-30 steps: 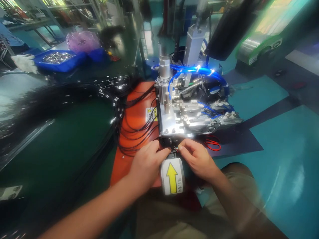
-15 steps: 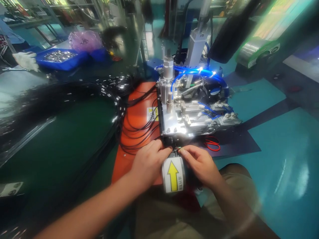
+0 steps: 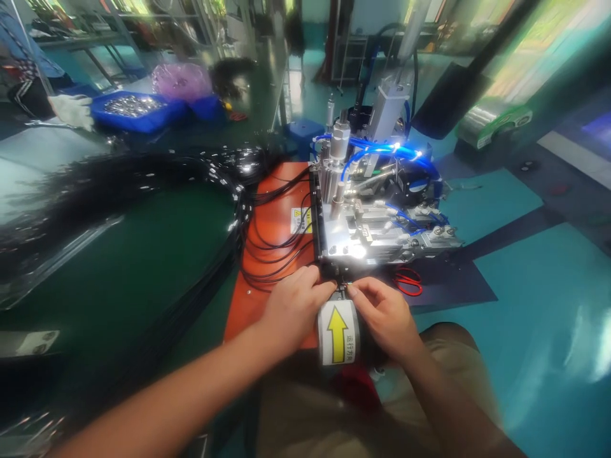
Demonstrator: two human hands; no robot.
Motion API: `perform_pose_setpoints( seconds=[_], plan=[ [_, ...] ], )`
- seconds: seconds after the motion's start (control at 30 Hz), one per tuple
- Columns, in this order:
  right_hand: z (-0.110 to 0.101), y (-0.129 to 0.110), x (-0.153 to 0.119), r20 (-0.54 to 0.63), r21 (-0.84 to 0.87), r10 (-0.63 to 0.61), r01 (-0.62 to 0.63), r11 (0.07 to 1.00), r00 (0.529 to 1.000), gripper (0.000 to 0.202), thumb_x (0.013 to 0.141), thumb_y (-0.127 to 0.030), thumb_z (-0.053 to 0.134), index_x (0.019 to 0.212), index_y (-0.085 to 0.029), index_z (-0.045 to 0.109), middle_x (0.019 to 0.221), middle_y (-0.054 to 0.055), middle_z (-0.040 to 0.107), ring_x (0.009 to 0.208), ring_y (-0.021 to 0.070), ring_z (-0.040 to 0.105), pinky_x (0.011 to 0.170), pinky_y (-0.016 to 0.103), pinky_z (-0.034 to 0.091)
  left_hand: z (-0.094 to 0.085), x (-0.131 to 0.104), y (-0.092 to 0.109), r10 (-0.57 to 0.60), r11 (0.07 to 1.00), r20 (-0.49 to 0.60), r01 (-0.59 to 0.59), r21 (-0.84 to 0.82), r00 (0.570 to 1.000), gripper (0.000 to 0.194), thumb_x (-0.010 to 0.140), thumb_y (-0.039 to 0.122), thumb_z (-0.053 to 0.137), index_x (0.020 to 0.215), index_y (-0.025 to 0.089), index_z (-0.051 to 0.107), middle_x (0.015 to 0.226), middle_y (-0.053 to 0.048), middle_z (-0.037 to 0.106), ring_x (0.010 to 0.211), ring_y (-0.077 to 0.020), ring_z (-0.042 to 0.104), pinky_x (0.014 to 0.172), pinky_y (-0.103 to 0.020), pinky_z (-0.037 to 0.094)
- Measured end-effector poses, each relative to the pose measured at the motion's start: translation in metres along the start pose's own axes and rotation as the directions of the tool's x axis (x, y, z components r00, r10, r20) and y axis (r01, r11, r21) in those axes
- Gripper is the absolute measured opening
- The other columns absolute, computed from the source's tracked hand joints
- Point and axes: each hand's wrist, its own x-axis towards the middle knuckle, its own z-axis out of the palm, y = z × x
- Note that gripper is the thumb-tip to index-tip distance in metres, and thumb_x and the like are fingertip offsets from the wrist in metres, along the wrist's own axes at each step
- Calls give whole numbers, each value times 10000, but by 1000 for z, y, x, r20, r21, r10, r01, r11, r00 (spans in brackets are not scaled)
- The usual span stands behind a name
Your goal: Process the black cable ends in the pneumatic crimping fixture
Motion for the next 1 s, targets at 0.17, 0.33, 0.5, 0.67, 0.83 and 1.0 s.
perform_pose_setpoints(
  seconds=[0.17,0.33,0.5,0.67,0.83,1.0],
  plan=[
    [1,-2,1,-22,-68,-71,69,995,997,244,923,-392,545,843,-189,655,769,22,688,685,172,613,594,246,457,1,-1,0,2,1000,3,-2,-22,1000,226,937,201,551,1099,258,697,883,-39,573,819,-185,543,648,-280,407],
    [1,-6,3,-39,-120,-75,70,990,996,249,925,-385,532,809,-192,637,738,11,667,661,161,594,577,240,441,2,-1,-1,-1,999,5,1,-35,1000,230,936,197,555,1108,263,693,895,-37,576,832,-186,542,651,-280,408],
    [3,-9,4,-60,-159,-79,69,985,995,231,918,-355,528,771,-195,609,700,-1,644,644,155,580,571,241,425,2,0,-1,5,999,-12,-6,-42,1000,221,944,197,540,1092,256,693,897,-37,580,831,-186,542,658,-287,412],
    [3,-10,5,-62,-172,-66,54,984,996,216,913,-334,530,760,-199,599,708,-2,645,664,162,588,586,248,431,3,-2,-1,16,999,-10,-16,-47,1000,217,939,185,545,1091,247,687,916,-41,589,846,-186,547,673,-286,426],
    [-5,-4,5,-63,-237,-119,101,966,991,209,939,-369,532,853,-210,638,811,14,695,746,185,638,675,278,482,3,-2,-1,20,998,-11,-21,-57,1000,206,933,169,548,1070,236,686,943,-48,593,881,-186,555,691,-280,438],
    [-10,2,11,-2,-259,-317,305,916,948,232,953,-298,524,1110,-211,672,1137,63,714,1042,219,657,921,318,487,4,-1,-2,31,999,-20,-31,-40,999,205,930,157,543,1060,232,683,935,-45,594,855,-188,553,665,-282,435]
  ],
)
